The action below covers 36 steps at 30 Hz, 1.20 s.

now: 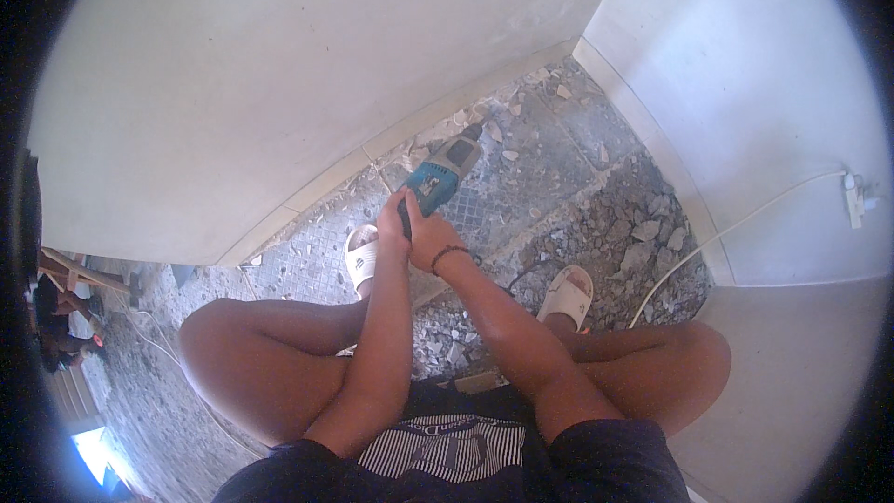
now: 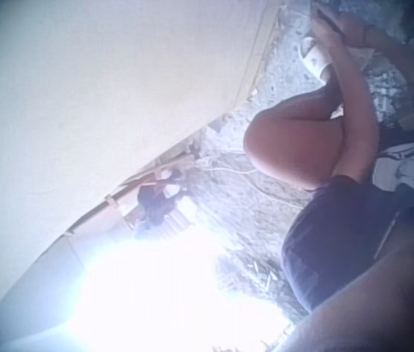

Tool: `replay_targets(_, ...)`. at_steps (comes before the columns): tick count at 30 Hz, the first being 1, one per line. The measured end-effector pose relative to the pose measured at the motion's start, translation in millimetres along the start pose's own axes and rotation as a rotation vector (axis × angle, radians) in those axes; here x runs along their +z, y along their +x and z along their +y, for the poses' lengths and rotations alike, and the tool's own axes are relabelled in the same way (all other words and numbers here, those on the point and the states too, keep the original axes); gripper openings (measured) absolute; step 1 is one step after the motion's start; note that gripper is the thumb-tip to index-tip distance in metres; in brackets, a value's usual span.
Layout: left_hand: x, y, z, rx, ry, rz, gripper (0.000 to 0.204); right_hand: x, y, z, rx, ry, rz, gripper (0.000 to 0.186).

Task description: The person sits cross-legged on a partially demolished floor and uses a corded rotary hammer drill to break up concrete and tiles. They repeatedly position and operate the drill along the base of a wall, generating dust and debris.

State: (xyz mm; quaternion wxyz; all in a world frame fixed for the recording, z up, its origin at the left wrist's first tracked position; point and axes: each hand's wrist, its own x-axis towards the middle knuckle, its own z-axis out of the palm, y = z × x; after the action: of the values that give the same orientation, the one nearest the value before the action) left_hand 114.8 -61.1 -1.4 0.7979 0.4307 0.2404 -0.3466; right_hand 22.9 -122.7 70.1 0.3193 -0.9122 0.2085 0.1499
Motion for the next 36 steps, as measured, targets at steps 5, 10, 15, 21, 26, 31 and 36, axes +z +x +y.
replay_targets(5,1,-2,-1,-0.008,-0.024,0.023,0.036,1,1,1,0.008,0.013,-0.012,0.102)
replay_targets(10,4,-2,3,0.000,0.018,0.045,0.032,1,2,0,0.018,0.026,0.001,0.104)
replay_targets(15,2,-2,2,-0.006,0.008,0.031,0.027,1,2,0,0.009,0.029,-0.004,0.106)
replay_targets(21,-11,5,-7,-0.033,-0.051,-0.022,0.030,5,-1,-1,0.027,-0.008,-0.032,0.106)
replay_targets(26,-18,8,-9,-0.042,-0.052,-0.032,0.034,10,1,-1,0.035,-0.017,-0.035,0.104)
replay_targets(31,-18,7,-6,-0.053,-0.045,-0.021,0.033,16,4,1,0.010,-0.003,0.005,0.102)
replay_targets(36,-16,5,-6,-0.034,-0.055,-0.032,0.032,17,5,2,0.009,0.015,0.011,0.102)
